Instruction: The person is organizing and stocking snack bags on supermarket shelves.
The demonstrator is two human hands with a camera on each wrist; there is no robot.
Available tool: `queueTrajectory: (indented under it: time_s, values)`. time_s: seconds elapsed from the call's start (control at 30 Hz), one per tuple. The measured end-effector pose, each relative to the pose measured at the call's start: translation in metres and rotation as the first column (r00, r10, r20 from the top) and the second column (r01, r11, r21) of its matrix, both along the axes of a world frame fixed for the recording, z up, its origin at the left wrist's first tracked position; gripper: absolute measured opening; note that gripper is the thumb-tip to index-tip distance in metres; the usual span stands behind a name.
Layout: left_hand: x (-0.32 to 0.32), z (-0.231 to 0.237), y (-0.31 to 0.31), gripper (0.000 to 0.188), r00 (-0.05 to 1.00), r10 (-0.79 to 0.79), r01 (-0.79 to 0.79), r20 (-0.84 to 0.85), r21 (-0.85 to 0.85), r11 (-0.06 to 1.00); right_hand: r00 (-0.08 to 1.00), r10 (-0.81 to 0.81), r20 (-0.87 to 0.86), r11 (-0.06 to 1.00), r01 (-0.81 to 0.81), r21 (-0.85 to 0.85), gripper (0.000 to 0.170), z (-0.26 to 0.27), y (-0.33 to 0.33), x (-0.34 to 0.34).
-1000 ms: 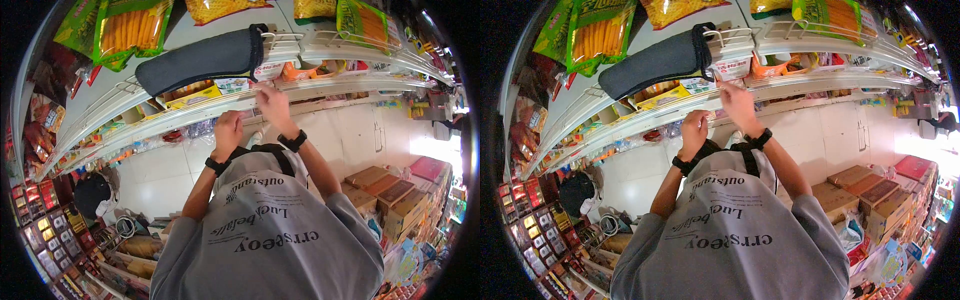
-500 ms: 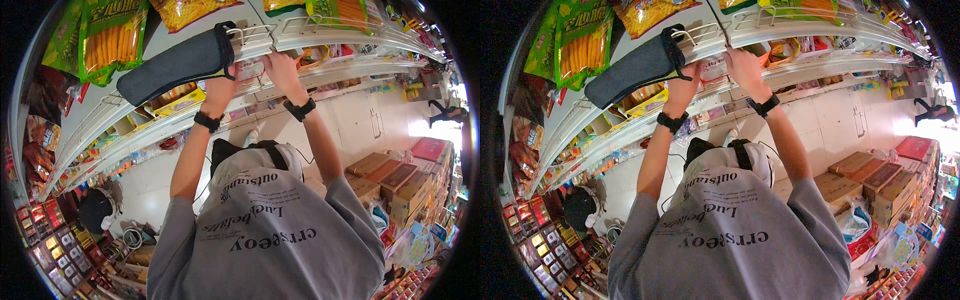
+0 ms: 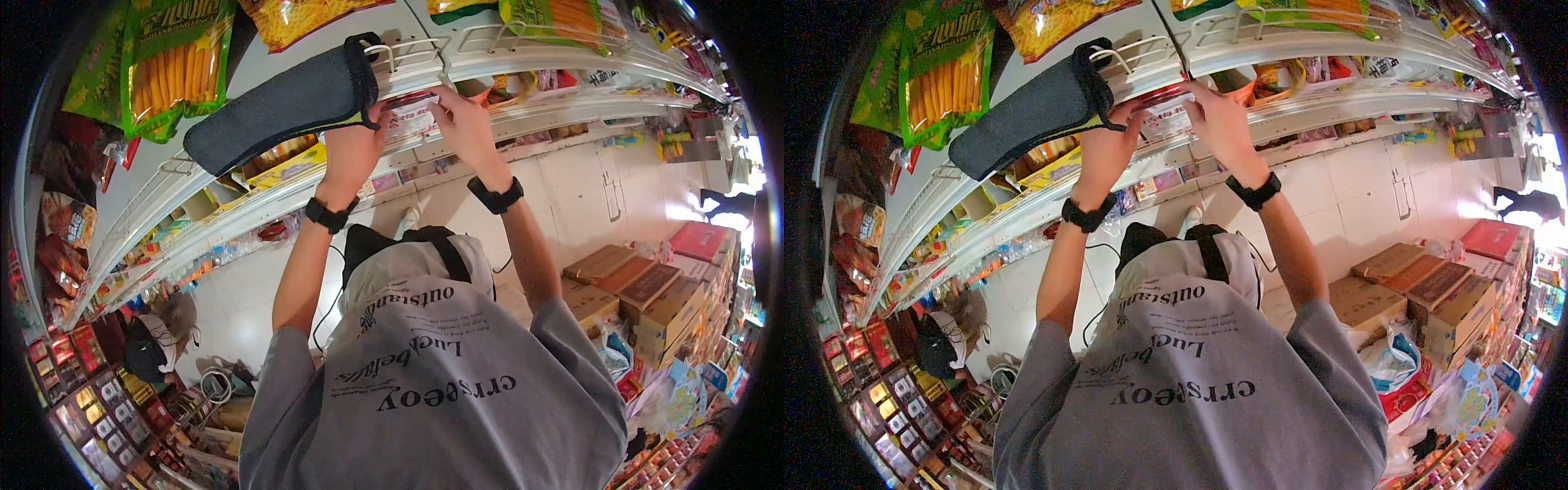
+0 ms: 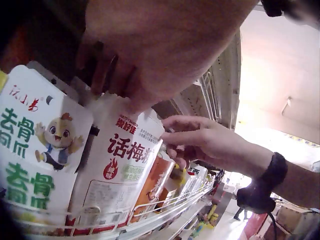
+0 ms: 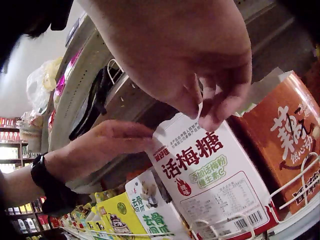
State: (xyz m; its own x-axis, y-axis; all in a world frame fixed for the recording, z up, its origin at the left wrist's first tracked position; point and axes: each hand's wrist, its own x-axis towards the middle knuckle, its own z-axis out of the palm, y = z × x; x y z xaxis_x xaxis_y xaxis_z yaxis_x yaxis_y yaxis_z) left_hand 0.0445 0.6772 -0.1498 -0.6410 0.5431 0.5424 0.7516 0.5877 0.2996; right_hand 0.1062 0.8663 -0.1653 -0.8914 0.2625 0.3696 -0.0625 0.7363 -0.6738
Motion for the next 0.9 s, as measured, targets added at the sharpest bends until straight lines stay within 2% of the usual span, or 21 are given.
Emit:
queueTrajectory:
  time_s: [0.03,0.1,0.13,0.2,0.23,0.27,0.3,0.33,0.37,0.4,0.43,0.53,0.57,0.63,0.73,0.8,0.83,0.87,0.9]
  values:
    - [0.008,0.005,-0.003,0.015,0.999,0.031,-0.031,-0.029,0.004,1.000,1.000,0.011,0.006,1.000,-0.011,-0.002,0.013,0.004,-0.005,0.004]
    - [0.024,0.001,-0.015,0.018,1.000,0.030,-0.030,0.001,0.041,0.999,0.993,-0.085,-0.079,0.970,0.065,-0.233,0.015,0.017,-0.019,0.015]
    - [0.033,-0.001,-0.022,0.021,1.000,0.020,-0.022,0.022,0.083,0.996,0.996,-0.057,-0.075,0.970,0.037,-0.242,0.015,0.012,-0.026,0.020]
    - [0.056,-0.006,-0.037,0.018,0.989,-0.050,0.030,0.139,0.138,0.990,0.980,-0.130,-0.149,0.948,0.079,-0.309,0.012,-0.012,-0.038,0.028]
    - [0.063,-0.027,-0.046,0.017,0.975,-0.102,0.057,0.197,0.223,0.973,0.985,-0.093,-0.145,0.945,0.042,-0.323,0.012,-0.023,-0.045,0.031]
    - [0.071,-0.028,-0.054,0.017,0.937,-0.088,0.031,0.337,0.169,0.985,0.999,0.024,-0.030,0.969,-0.031,-0.246,0.012,-0.034,-0.053,0.034]
    - [0.079,-0.037,-0.065,0.017,0.923,-0.039,0.008,0.383,0.082,0.997,0.987,0.130,0.092,0.979,-0.113,-0.172,0.015,-0.043,-0.063,0.037]
    - [0.085,-0.043,-0.076,0.018,0.904,0.007,-0.006,0.427,-0.003,1.000,0.983,0.157,0.097,0.973,-0.137,-0.183,0.015,-0.048,-0.077,0.039]
    - [0.090,-0.048,-0.088,0.018,0.902,0.030,-0.028,0.431,-0.012,1.000,0.962,0.263,0.072,0.952,-0.247,-0.182,0.018,-0.051,-0.092,0.040]
    - [0.095,-0.052,-0.099,0.017,0.852,0.058,-0.040,0.521,-0.047,0.998,0.931,0.362,0.047,0.920,-0.349,-0.177,0.023,-0.053,-0.106,0.042]
    - [0.099,-0.054,-0.109,0.016,0.792,0.083,-0.046,0.605,-0.077,0.996,0.893,0.421,0.160,0.894,-0.379,-0.239,0.024,-0.055,-0.120,0.045]
    - [0.105,-0.058,-0.143,0.016,0.776,0.132,-0.113,0.617,-0.070,0.991,0.861,0.488,0.146,0.865,-0.454,-0.215,0.024,-0.052,-0.164,0.048]
    - [0.106,-0.060,-0.154,0.016,0.779,0.139,-0.124,0.611,-0.066,0.990,0.862,0.489,0.134,0.871,-0.473,-0.131,0.025,-0.055,-0.177,0.046]
    - [0.109,-0.062,-0.181,0.016,0.804,0.136,-0.179,0.579,0.017,0.984,0.859,0.494,0.138,0.869,-0.481,-0.115,0.025,-0.058,-0.205,0.043]
    - [0.110,-0.062,-0.229,0.017,0.821,0.107,-0.158,0.561,0.042,0.987,0.849,0.509,0.141,0.860,-0.501,-0.090,0.019,-0.061,-0.248,0.036]
    - [0.113,-0.061,-0.267,0.012,0.838,0.126,-0.180,0.531,0.051,0.982,0.846,0.524,0.100,0.850,-0.511,-0.126,0.016,-0.071,-0.283,0.034]
    - [0.117,-0.060,-0.292,0.011,0.817,0.131,-0.166,0.562,0.012,0.986,0.819,0.553,0.154,0.829,-0.521,-0.202,0.012,-0.071,-0.302,0.035]
    - [0.121,-0.059,-0.314,0.011,0.793,0.135,-0.150,0.594,-0.025,0.988,0.820,0.550,0.157,0.831,-0.518,-0.204,0.012,-0.072,-0.322,0.039]
    - [0.125,-0.058,-0.336,0.010,0.805,0.132,-0.177,0.579,0.021,0.984,0.811,0.571,0.128,0.814,-0.539,-0.215,0.010,-0.072,-0.342,0.041]
